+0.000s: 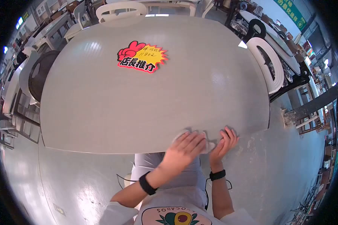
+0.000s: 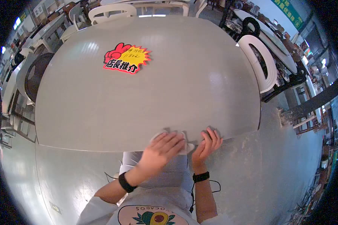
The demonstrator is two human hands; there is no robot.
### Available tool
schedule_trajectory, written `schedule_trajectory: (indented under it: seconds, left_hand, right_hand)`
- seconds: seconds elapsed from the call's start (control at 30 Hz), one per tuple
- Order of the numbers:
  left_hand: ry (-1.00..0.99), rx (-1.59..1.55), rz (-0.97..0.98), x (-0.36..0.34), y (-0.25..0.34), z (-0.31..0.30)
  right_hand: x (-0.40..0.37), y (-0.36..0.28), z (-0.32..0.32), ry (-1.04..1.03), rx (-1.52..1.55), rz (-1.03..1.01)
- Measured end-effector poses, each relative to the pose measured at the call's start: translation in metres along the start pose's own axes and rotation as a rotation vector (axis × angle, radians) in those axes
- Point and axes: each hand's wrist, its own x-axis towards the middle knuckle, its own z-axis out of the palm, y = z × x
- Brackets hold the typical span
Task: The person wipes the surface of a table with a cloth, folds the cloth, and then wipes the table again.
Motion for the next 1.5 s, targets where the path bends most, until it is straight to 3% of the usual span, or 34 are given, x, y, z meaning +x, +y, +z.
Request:
schedule_trajectory:
  seconds: [0.27,0.37,0.5,0.67,0.87,0.97,1.17,1.5]
  left_hand:
    - [-0.043,0.42,-0.325,-0.104,-0.057,-0.094]
    - [0.035,0.567,-0.416,-0.148,-0.083,-0.118]
    - [0.093,0.608,-0.469,-0.146,-0.083,-0.117]
    - [-0.041,0.49,-0.395,-0.113,-0.075,-0.115]
    - [-0.128,0.32,-0.173,-0.061,-0.049,-0.068]
    - [-0.11,0.294,-0.031,-0.022,-0.029,-0.034]
    - [-0.023,0.257,0.023,0.033,0.008,0.039]
    - [-0.128,0.198,0.064,0.02,0.004,0.018]
  right_hand:
    - [0.001,0.002,0.002,0.032,-0.018,-0.026]
    - [0.001,0.006,0.006,0.06,-0.022,-0.042]
    - [-0.001,0.006,0.008,0.072,-0.026,-0.039]
    - [-0.002,0.009,0.007,0.063,-0.018,-0.041]
    - [-0.002,0.007,0.003,0.044,-0.026,-0.025]
    - [0.002,-0.001,-0.003,0.01,-0.046,-0.025]
    - [0.0,0.003,-0.008,-0.049,-0.005,0.009]
    - [0.001,0.003,-0.004,-0.012,-0.011,0.008]
